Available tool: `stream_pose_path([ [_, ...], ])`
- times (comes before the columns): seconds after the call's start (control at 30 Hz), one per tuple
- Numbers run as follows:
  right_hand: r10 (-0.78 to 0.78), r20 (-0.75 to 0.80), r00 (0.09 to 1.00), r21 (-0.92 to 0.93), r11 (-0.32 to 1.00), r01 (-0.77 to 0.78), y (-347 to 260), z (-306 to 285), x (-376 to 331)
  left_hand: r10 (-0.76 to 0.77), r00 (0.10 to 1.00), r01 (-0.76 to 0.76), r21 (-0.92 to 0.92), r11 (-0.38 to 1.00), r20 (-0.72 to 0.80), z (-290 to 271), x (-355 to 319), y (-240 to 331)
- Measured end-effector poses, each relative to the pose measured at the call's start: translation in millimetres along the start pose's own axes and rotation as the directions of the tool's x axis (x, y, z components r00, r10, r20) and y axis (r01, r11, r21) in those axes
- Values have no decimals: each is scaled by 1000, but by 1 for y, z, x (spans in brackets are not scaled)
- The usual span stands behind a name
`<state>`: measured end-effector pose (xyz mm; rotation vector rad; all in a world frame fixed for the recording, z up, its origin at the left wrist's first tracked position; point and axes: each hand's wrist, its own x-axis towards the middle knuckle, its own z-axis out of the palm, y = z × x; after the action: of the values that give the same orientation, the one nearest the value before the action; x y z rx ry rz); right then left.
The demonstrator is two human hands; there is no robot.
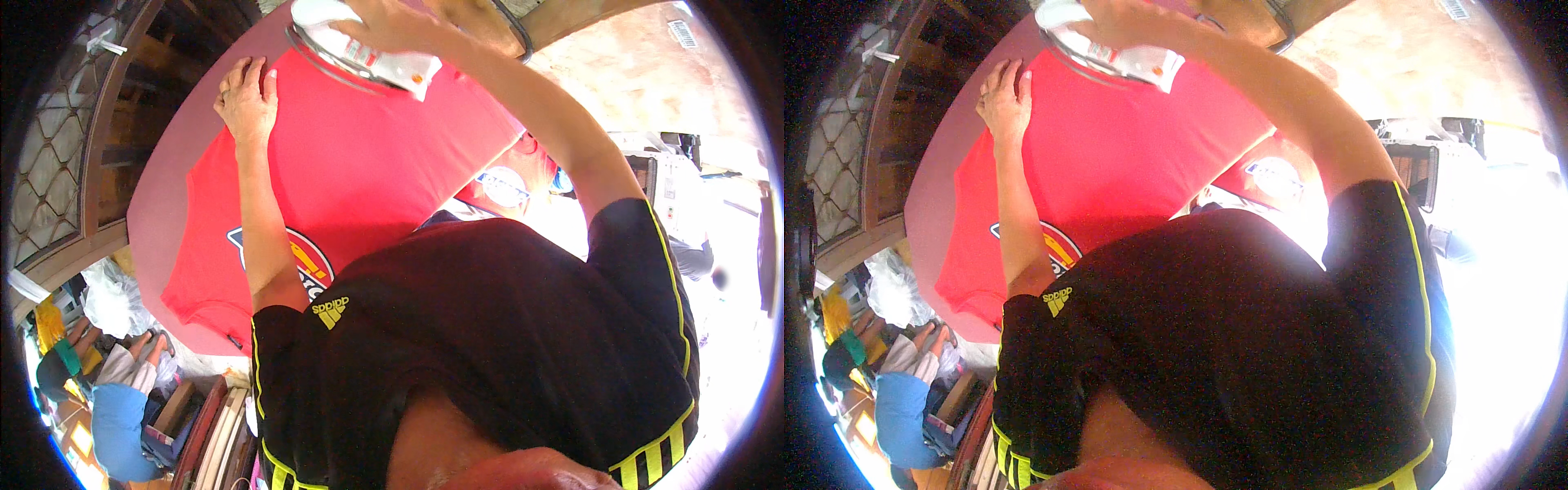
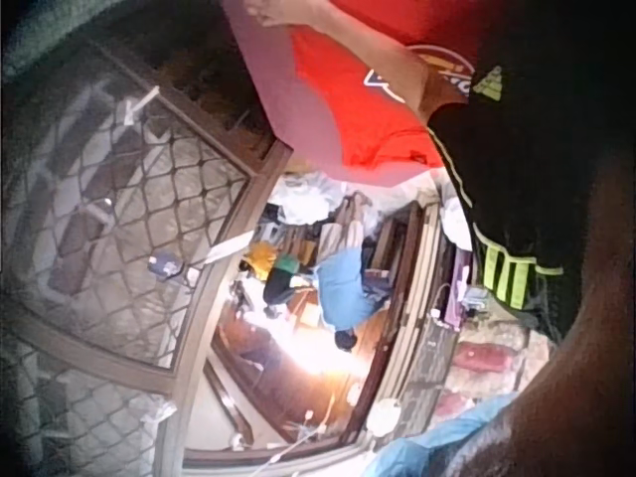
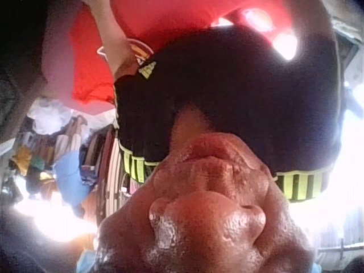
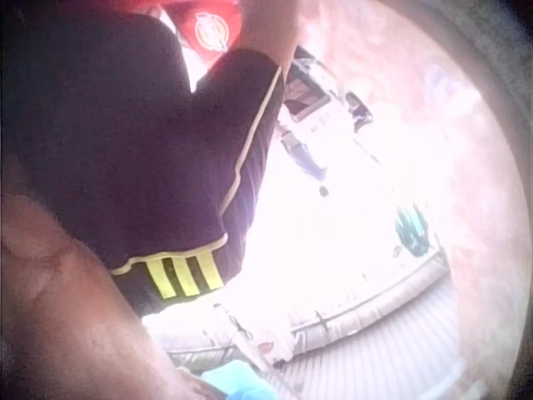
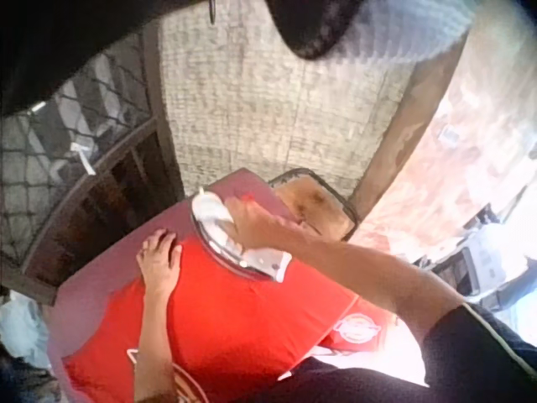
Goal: The person irons a red Dickies t-shirt on a pink ironing board. They smooth the fabric with their hands, use a white electric iron to press the shirt, and flip it over to iron the other side. The person finishes by folding the shirt and placing it on a nearby surface.
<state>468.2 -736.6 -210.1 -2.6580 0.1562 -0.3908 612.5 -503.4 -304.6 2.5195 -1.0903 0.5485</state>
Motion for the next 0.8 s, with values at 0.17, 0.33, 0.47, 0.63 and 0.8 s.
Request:
stream_pose_path([
  [0.17,-50,119,992,56,998,43,-26,-37,-113,-35,999,35,9,999,13,-4,-2,-2],
  [0.33,46,132,990,-4,999,-46,-4,-76,-187,-37,999,37,-27,999,23,-6,0,6],
  [0.47,137,18,990,-110,985,-135,21,-88,-182,-17,1000,16,-40,999,-6,-5,0,2],
  [0.63,101,-121,987,-248,960,-129,80,-82,-133,4,1000,-4,-47,999,-2,-4,4,5],
  [0.8,216,-190,958,-58,971,-231,50,-79,-124,-9,1000,9,-42,999,8,-6,1,-2],
])
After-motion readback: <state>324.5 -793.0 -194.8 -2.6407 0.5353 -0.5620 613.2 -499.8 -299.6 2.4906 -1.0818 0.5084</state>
